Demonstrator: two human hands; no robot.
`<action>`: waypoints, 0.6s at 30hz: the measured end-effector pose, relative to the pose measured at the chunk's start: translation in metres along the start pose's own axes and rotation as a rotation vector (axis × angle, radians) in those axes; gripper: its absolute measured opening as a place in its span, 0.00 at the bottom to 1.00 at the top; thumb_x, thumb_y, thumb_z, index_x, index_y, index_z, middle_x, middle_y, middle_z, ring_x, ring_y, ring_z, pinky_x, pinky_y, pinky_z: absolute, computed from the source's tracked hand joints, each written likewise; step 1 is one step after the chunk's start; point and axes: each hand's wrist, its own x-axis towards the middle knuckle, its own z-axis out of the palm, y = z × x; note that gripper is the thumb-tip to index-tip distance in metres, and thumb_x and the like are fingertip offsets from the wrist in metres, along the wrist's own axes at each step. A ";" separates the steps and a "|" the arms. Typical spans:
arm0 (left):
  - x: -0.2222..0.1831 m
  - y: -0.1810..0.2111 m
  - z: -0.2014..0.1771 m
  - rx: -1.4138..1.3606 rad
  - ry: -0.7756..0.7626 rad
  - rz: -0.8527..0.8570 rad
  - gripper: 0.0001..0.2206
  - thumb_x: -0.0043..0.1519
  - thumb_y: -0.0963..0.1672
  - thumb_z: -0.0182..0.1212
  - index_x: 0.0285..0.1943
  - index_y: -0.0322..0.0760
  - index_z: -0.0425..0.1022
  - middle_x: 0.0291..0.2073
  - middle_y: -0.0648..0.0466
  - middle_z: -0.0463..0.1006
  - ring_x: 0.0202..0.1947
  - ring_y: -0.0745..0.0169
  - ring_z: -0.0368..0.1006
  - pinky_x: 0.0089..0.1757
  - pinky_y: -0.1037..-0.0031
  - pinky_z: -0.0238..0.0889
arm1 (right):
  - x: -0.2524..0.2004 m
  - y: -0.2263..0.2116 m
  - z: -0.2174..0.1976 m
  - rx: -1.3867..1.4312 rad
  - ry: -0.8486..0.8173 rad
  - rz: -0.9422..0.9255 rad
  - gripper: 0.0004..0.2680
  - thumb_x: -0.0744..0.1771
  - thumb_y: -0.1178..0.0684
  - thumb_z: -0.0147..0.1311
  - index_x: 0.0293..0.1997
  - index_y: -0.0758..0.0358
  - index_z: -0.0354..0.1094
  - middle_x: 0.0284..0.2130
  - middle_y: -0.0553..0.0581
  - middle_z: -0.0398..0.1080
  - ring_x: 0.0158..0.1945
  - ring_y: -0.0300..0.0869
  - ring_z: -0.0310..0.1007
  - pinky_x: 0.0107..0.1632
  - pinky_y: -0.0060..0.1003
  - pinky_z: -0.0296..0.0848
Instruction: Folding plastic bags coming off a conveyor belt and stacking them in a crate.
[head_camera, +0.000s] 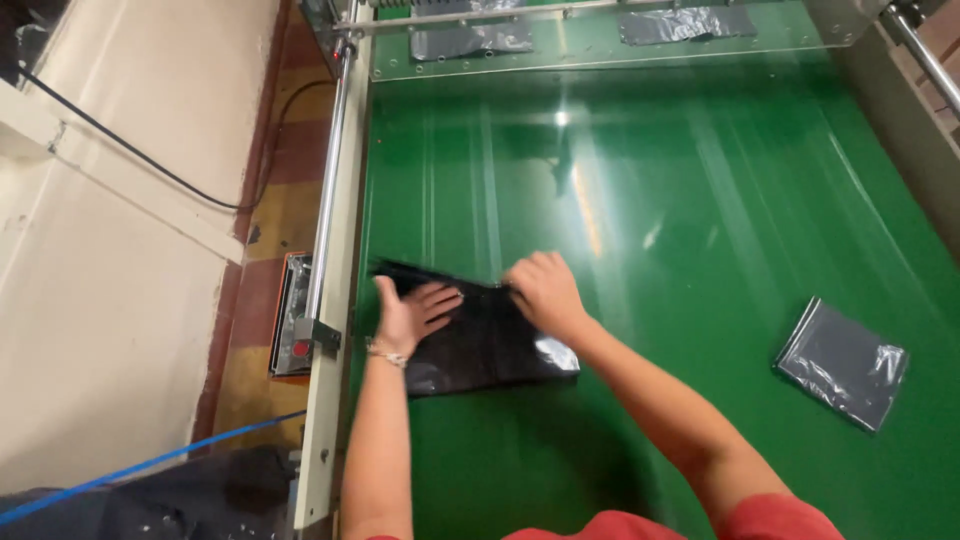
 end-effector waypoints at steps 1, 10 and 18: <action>0.001 0.000 -0.021 -0.001 0.001 0.001 0.48 0.50 0.74 0.21 0.54 0.43 0.72 0.63 0.42 0.72 0.66 0.39 0.65 0.62 0.53 0.47 | -0.014 -0.005 0.000 0.001 0.000 -0.001 0.10 0.58 0.54 0.63 0.36 0.52 0.65 0.28 0.50 0.67 0.40 0.47 0.68 0.43 0.45 0.65; 0.021 -0.051 -0.157 0.034 0.252 0.159 0.16 0.71 0.48 0.50 0.62 0.38 0.73 0.56 0.49 0.77 0.56 0.52 0.73 0.58 0.61 0.64 | -0.099 -0.044 0.003 0.078 0.214 -0.111 0.05 0.67 0.53 0.45 0.34 0.50 0.69 0.33 0.47 0.71 0.49 0.41 0.75 0.53 0.40 0.69; -0.002 -0.060 -0.098 0.982 0.769 0.358 0.28 0.53 0.43 0.69 0.65 0.51 0.67 0.54 0.53 0.77 0.53 0.48 0.74 0.49 0.65 0.72 | -0.125 -0.038 0.007 0.103 0.121 -0.096 0.07 0.68 0.53 0.46 0.40 0.50 0.74 0.39 0.47 0.76 0.51 0.42 0.75 0.56 0.42 0.69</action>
